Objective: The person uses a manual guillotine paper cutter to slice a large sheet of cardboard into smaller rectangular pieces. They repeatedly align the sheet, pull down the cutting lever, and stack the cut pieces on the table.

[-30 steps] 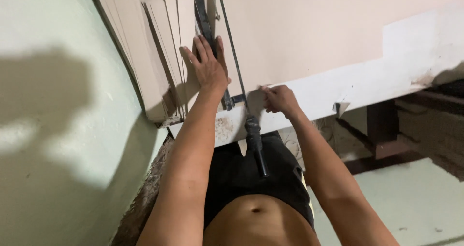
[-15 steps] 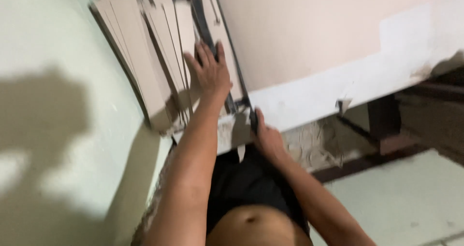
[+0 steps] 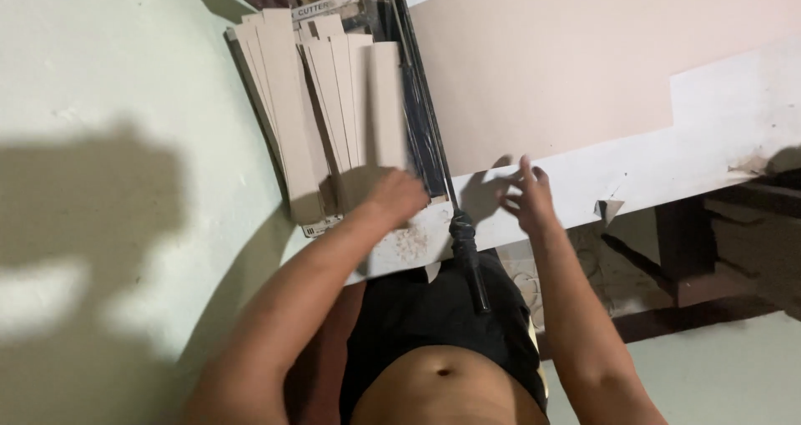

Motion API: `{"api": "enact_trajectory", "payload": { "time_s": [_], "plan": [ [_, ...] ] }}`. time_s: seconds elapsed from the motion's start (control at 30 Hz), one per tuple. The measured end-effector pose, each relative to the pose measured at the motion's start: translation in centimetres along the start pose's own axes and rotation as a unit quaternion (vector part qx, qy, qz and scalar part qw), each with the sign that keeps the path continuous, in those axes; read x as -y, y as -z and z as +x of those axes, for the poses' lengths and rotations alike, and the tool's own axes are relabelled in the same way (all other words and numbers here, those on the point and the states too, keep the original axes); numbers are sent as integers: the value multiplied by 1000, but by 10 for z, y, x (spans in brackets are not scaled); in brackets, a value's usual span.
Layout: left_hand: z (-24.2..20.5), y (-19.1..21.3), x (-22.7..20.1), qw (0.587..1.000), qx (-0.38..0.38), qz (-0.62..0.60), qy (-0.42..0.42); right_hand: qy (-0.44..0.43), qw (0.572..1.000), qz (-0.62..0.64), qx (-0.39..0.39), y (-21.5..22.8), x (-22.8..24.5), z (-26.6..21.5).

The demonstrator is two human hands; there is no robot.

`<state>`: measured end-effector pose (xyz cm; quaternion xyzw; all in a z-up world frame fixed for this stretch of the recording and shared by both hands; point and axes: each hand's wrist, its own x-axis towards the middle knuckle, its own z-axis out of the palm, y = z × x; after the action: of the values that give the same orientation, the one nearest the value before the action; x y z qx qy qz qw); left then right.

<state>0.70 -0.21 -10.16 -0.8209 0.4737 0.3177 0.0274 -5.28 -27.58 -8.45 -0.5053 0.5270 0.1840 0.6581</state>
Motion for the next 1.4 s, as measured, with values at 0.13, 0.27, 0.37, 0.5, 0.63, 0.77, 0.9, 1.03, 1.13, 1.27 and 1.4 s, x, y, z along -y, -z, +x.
{"api": "enact_trajectory", "payload": {
  "time_s": [0.13, 0.27, 0.37, 0.5, 0.63, 0.77, 0.9, 1.03, 1.13, 1.27, 1.4],
  "plan": [
    [-35, 23, 46, 997, 23, 11, 66, 20, 990, 136, 16, 13, -12, 25],
    [-30, 78, 41, 997, -21, 1, 80, 49, 994, 101, 12, 8, -37, 8],
    [-1, 94, 29, 977, -17, -92, 193, 69, 997, 18, 23, 1, -47, 22],
    [23, 131, 20, 945, 30, -87, 314, 89, 995, -41, 27, -15, -29, 29],
    [46, 117, 23, 931, 84, -79, 348, 52, 993, -102, 26, -16, -15, 21],
    [61, 95, 27, 926, 67, -86, 362, 94, 874, -472, 61, -56, 76, -119],
    [61, 94, 27, 920, 55, -123, 368, 115, 751, -640, 116, -68, 25, -185],
    [68, 94, 33, 918, 59, -162, 357, 190, 687, -699, 63, -51, -89, -65],
    [61, 97, 31, 917, 46, -174, 357, 211, 638, -738, 59, -43, -88, -66],
    [51, 75, 24, 945, -19, -112, 308, 119, 797, -578, 129, -44, 16, -162],
    [47, 65, -8, 831, -134, -481, 243, 141, 847, -505, 92, -36, 56, -146]
  ]
}}
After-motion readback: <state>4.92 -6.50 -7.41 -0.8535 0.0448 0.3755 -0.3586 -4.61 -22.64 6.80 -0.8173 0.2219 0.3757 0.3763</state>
